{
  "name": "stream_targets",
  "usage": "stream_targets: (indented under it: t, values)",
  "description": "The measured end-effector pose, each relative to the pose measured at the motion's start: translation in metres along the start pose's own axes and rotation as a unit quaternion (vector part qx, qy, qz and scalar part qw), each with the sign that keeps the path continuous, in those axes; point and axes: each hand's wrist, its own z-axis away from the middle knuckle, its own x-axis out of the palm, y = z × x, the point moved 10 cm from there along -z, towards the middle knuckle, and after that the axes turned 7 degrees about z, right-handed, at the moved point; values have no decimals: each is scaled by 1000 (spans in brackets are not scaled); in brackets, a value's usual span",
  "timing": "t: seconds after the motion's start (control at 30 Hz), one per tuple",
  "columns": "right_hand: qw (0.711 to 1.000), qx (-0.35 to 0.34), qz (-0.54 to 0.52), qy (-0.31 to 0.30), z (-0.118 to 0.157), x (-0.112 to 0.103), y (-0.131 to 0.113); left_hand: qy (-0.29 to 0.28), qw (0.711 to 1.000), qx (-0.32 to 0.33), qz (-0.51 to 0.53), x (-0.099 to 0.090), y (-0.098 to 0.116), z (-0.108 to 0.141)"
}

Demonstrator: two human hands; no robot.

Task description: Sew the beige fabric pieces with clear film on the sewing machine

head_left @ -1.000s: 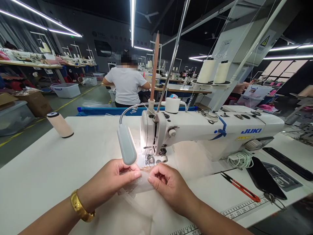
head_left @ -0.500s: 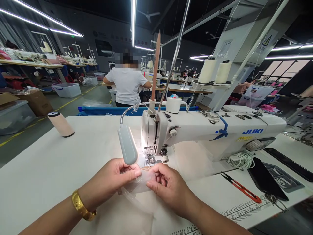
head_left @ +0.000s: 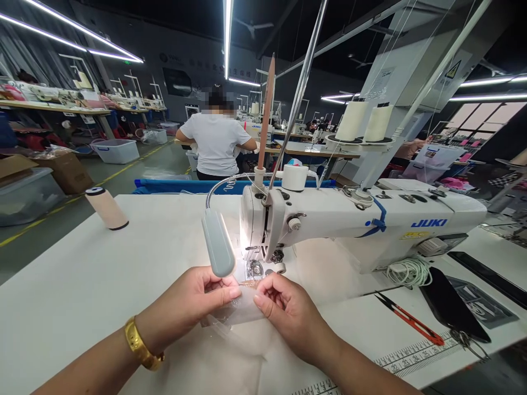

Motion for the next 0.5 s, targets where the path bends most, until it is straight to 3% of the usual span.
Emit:
stream_targets:
  t: [0.4, 0.5]
  values:
    - [1000, -9, 21, 0, 0, -2, 1, 27, 997, 23, 66, -3, -2, -4]
    - [999, -28, 29, 4, 9, -2, -12, -6, 997, 24, 66, -2, 6, 10]
